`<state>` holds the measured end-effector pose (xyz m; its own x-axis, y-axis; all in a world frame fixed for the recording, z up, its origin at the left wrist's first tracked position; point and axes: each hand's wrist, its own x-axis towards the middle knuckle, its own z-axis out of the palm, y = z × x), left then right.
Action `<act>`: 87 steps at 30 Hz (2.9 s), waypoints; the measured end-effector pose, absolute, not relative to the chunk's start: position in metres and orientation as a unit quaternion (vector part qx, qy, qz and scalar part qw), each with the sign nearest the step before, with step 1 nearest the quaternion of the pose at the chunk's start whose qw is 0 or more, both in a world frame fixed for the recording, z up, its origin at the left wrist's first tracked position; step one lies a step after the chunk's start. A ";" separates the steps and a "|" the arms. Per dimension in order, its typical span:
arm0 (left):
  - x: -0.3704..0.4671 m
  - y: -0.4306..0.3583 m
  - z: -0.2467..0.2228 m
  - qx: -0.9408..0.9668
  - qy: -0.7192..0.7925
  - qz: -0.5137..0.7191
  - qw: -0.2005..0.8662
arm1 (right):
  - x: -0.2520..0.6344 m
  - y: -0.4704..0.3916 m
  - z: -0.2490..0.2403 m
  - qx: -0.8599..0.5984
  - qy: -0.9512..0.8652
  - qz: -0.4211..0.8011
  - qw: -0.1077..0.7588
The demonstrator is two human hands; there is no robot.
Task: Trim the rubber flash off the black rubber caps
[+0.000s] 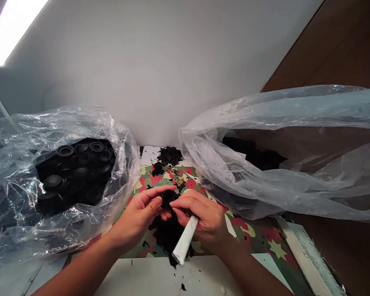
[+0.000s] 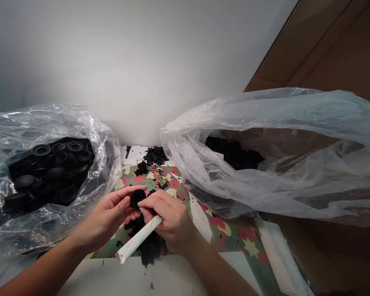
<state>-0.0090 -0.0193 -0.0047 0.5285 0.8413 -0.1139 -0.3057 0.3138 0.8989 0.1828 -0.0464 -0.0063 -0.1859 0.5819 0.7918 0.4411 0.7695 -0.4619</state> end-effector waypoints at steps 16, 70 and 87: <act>-0.007 -0.022 -0.001 0.510 0.337 0.409 0.677 | 0.183 -0.045 -0.011 -0.441 -0.749 -0.027 0.494; -0.004 -0.019 -0.004 0.636 0.365 0.427 0.528 | 0.168 -0.050 -0.007 -0.492 -0.548 0.428 0.523; -0.007 -0.018 0.004 0.357 0.241 0.451 0.782 | 0.211 -0.022 -0.025 -0.542 -0.554 0.258 0.577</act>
<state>-0.0073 -0.0176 0.0038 0.4769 0.8773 -0.0540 -0.5333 0.3376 0.7757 0.2109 -0.0218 -0.0254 0.2532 0.8979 0.3601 0.3021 0.2802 -0.9112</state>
